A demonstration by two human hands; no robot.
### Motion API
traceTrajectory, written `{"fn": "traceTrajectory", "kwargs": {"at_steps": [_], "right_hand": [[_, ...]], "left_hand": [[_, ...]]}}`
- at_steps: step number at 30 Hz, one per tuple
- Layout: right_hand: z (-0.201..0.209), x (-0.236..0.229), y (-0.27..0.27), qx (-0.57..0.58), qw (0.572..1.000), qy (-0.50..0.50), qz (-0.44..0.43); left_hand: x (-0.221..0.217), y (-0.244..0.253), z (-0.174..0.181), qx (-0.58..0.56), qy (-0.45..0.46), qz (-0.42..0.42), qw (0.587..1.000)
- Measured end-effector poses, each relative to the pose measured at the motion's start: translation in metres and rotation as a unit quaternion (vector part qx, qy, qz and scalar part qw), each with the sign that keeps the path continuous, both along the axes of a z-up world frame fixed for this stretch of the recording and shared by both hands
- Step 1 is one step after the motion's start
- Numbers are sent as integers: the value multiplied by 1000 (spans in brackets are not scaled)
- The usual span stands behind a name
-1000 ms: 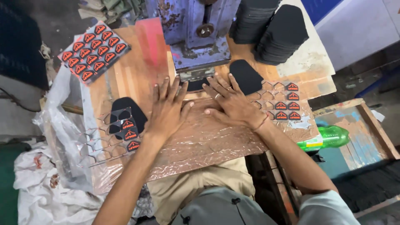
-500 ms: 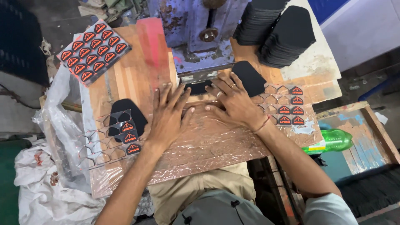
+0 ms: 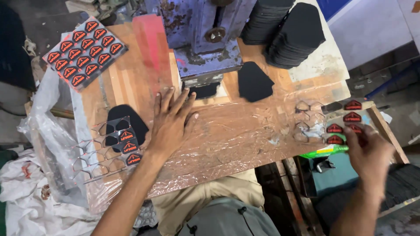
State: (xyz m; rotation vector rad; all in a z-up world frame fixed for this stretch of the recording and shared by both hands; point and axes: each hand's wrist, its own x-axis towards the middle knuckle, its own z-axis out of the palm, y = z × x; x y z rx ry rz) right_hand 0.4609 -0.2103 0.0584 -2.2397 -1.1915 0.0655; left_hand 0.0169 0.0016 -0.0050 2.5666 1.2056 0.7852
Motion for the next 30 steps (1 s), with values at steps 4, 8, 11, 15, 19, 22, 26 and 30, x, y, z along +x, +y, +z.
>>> {"fn": "traceTrajectory", "kwargs": {"at_steps": [4, 8, 11, 15, 19, 22, 26, 30], "right_hand": [[46, -65, 0, 35, 967, 232, 97], [36, -155, 75, 109, 885, 396, 222], [-18, -200, 115, -43, 802, 502, 322], [-43, -198, 151, -87, 776, 525, 338], [-54, -178, 208, -26, 827, 441, 348], [-63, -169, 235, -50, 832, 441, 333], [-39, -187, 224, -65, 880, 362, 300], [-56, -179, 219, -38, 872, 356, 333]], "left_hand": [[-1, -6, -3, 1, 2, -3, 1000], [1, -11, -5, 16, 18, 6, 1000], [-1, -13, -14, 28, 12, 2, 1000], [-7, -11, -19, 46, 9, 3, 999], [-4, -10, -12, 16, 26, 11, 999], [-4, -8, -5, 3, 19, 8, 1000], [-6, -9, 1, -13, 1, 9, 1000], [-8, -9, 1, -69, -5, 18, 997]]}}
